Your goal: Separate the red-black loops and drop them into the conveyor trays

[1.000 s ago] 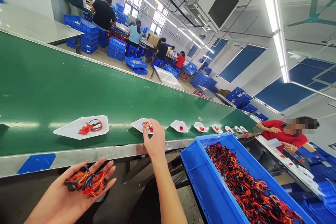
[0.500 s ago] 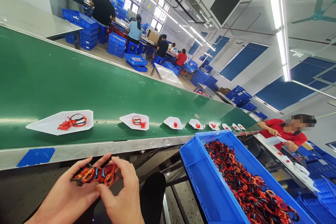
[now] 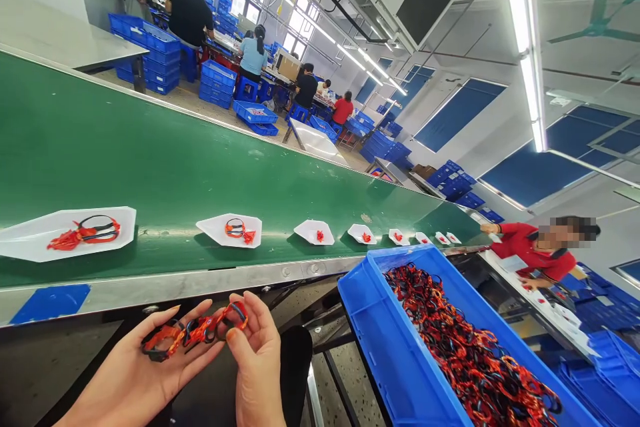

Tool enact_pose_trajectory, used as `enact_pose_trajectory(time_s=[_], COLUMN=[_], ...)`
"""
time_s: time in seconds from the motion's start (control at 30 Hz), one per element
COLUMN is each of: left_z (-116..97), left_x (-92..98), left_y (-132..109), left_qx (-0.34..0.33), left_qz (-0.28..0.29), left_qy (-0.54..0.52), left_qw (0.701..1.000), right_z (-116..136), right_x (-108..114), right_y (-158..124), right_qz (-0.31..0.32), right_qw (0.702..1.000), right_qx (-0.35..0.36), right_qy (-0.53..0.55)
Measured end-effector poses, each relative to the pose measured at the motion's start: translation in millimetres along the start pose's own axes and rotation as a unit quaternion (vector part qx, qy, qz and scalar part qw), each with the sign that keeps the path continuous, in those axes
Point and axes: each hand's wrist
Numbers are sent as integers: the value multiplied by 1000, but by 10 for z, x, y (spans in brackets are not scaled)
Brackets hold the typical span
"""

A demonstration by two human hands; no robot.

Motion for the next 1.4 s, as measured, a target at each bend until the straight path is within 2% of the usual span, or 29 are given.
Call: enact_pose_trajectory(time_s=[0.1,0.23,0.37,0.5,0.53,0.6,0.63,0.7,0.73,0.77,0.83,0.9,0.97,1.03,1.1,1.13,1.2,1.23,1.33,1.4], left_z=[25,35,30,23,19,7,0,-17,-25,-33,-46,-52,-51,-42,-27,-19,-5,0,6,9], left_x=[12,24,12,16,19,24,24,19,15,13,13,22,35,48,53,50,31,17,-33,-52], left_y=[21,25,16,20,21,20,17,5,-3,-9,-15,-5,19,49,71,75,64,51,1,-21], left_qx=[3,21,21,22,23,24,24,17,12,7,0,-5,-14,-28,-36,-37,-35,-34,-20,-3], left_qz=[-2,4,1,1,7,23,30,34,35,34,32,29,22,19,19,19,14,11,16,27], left_qy=[3,0,0,-6,-8,-15,-18,-21,-21,-21,-23,-22,-19,-8,5,11,17,14,-2,-14], left_qw=[1000,1000,1000,1000,1000,999,999,999,999,999,999,999,999,999,999,999,999,999,1000,1000], right_z=[-13,-46,-79,32,104,300,415,647,749,833,924,900,778,601,416,334,213,177,142,141], right_x=[43,92,112,86,74,53,45,35,31,22,-18,-90,-174,-241,-260,-246,-175,-125,37,124], right_y=[31,94,102,154,217,429,574,900,1051,1175,1284,1167,860,490,193,96,8,3,42,59], right_qz=[-28,-43,-42,-67,-73,-78,-76,-64,-56,-47,-28,-12,21,96,169,183,154,126,53,16], right_qw=[997,984,979,989,995,991,969,888,849,822,806,808,819,841,848,850,867,887,960,986], right_qx=[-20,-80,-106,-89,-58,56,131,254,287,305,312,305,270,198,142,130,127,120,60,29], right_qy=[67,151,171,93,46,-96,-194,-377,-440,-480,-502,-504,-506,-494,-482,-477,-456,-427,-270,-163])
Point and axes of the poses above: each hand's wrist, its own y-axis towards the middle knuckle, its own x-axis out of the back of the hand, z = x × y, and after that the axes turned 12 degrees about y, right-handed
